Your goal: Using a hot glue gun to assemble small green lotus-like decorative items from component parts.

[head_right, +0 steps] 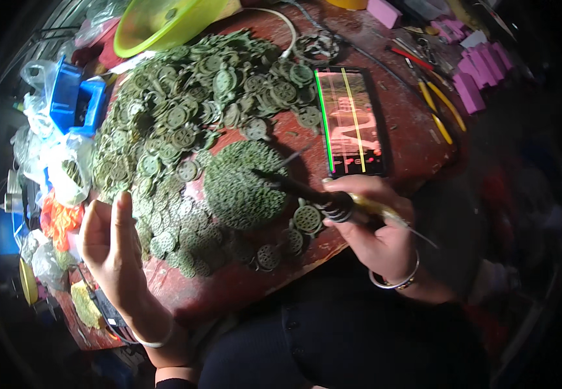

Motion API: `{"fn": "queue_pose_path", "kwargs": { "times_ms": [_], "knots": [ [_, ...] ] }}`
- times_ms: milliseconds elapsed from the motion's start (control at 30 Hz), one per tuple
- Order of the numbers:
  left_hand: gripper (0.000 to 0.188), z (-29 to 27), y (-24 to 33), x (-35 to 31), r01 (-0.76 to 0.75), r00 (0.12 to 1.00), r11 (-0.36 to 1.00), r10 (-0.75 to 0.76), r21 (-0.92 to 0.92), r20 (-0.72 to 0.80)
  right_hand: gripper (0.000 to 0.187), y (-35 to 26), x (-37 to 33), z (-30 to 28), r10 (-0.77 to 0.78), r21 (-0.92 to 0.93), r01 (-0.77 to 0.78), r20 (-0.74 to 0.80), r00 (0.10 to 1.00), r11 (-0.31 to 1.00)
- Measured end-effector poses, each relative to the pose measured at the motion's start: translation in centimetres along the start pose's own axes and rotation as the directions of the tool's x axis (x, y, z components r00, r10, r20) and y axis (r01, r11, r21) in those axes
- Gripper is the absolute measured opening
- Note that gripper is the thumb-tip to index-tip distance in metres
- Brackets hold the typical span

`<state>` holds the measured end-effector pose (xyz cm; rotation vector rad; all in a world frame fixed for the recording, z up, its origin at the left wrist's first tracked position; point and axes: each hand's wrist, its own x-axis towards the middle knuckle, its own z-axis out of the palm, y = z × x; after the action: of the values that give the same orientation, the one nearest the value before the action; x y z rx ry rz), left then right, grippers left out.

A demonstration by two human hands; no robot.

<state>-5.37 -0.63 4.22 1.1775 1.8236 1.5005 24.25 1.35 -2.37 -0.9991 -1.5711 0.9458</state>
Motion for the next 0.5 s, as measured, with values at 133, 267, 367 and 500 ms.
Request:
{"fn": "queue_pose_path", "kwargs": {
  "times_ms": [133, 267, 367, 500],
  "knots": [
    [0.038, -0.5, 3.3, -2.3, -0.015, 0.998, 0.991, 0.022, 0.135, -0.051, 0.025, -0.6, 0.3, -0.9, 0.004, -0.164, 0.012, 0.095, 0.995, 0.986],
    [0.025, -2.3, 2.7, -4.1, -0.256, 0.827, 0.879, -0.016, 0.402, 0.562, 0.023, -0.3, 0.1, -0.4, 0.003, -0.116, 0.001, 0.035, 0.999, 0.993],
    [0.018, -0.9, 1.4, -5.3, -0.164, 0.812, 0.875, -0.142, 0.455, 0.566, 0.023, -0.1, 0.3, -0.4, -0.027, -0.169, 0.033, 0.038, 0.999, 0.985],
    [0.039, 1.3, -1.2, -6.6, -0.422, 0.837, 0.839, 0.216, 0.343, 0.503, 0.025, -1.0, 0.2, -0.4, -0.007, -0.148, 0.017, 0.065, 0.998, 0.989]
  ]
}}
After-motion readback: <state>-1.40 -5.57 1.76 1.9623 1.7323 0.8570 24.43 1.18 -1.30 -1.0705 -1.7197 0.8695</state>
